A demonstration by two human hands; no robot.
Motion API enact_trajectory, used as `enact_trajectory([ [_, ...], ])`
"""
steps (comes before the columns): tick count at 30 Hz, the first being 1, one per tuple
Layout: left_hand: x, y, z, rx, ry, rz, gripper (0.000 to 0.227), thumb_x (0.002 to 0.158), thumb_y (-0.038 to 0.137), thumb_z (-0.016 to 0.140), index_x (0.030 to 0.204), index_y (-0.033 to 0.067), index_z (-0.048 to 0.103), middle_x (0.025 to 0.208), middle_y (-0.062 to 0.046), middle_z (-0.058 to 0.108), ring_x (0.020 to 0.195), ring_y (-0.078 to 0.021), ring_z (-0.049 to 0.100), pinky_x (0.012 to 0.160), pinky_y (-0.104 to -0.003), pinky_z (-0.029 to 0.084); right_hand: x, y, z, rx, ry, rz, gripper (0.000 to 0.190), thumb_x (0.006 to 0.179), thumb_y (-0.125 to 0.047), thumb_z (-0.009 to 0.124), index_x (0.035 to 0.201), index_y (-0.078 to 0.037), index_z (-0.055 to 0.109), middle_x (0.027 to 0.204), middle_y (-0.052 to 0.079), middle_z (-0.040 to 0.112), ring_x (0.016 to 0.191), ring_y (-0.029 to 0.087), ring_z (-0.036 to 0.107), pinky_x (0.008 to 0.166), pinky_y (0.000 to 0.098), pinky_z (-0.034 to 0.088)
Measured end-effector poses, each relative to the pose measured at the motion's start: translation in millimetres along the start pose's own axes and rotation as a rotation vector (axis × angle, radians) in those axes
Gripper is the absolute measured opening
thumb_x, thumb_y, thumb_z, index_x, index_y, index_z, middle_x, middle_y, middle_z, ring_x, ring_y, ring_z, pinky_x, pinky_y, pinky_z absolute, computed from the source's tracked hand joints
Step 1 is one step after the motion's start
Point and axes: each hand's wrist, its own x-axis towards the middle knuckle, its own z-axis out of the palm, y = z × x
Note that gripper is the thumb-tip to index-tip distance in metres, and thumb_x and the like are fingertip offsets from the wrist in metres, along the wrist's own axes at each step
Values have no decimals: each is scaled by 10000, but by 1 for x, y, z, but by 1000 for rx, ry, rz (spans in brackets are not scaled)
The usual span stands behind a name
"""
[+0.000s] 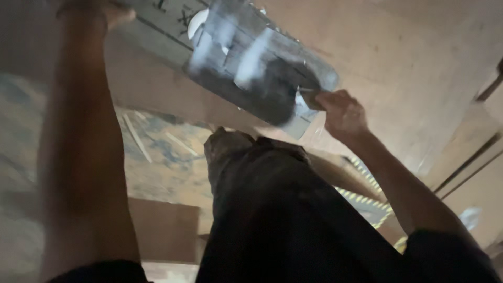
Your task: The person uses a small spreader to apply white coating material onto several metal sheets on a wooden surface, then uses a larger trowel to spread coating on a long labeled sheet.
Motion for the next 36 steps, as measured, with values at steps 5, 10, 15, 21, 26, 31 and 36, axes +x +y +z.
enact_trajectory([
  [5,20,-3,-8,221,182,124,1297,708,725,800,1601,-56,277,1604,-409,205,1461,-634,132,1186,-690,154,-20,-84,-25,356,-371,243,507,879,-338,702,1193,58,656,1062,208,715,897,350,672,735,444,564],
  [10,30,-14,2,186,204,128,1381,712,785,765,1595,-126,219,1634,-387,168,1478,-611,106,1193,-698,131,0,-109,-54,295,-544,499,616,868,-463,715,1277,-6,660,1181,207,678,1118,348,625,944,456,525],
  [15,32,-7,2,217,170,128,1280,736,808,721,1561,-80,312,1633,-350,161,1487,-580,112,1191,-693,137,1,-117,-33,79,-99,484,629,790,-333,725,1296,19,598,1327,229,603,1276,384,539,1082,489,463],
  [21,15,3,-19,231,110,100,1180,748,772,717,1559,-13,375,1668,-281,144,1478,-604,102,1180,-707,162,-17,-143,-18,27,-358,423,569,803,-197,705,1352,-105,593,1383,147,592,1308,362,531,1107,489,477],
  [26,8,9,-25,228,64,41,1301,728,791,734,1568,-81,259,1642,-320,109,1483,-576,63,1195,-667,136,-20,-67,-9,135,-213,535,444,822,6,602,1233,-133,695,1176,67,719,1113,322,632,913,433,570],
  [31,9,15,-31,210,21,28,1317,724,766,732,1594,-80,220,1699,-258,95,1518,-575,69,1229,-639,164,4,-39,27,93,-416,535,325,913,-50,621,1221,-117,705,1056,150,728,934,294,687,806,428,588],
  [36,12,9,-28,233,65,18,1425,682,795,760,1576,-131,148,1621,-342,94,1469,-565,67,1191,-620,145,-16,-101,-9,202,-490,407,431,829,-274,678,1241,-155,715,1073,120,752,866,281,699,677,404,585],
])
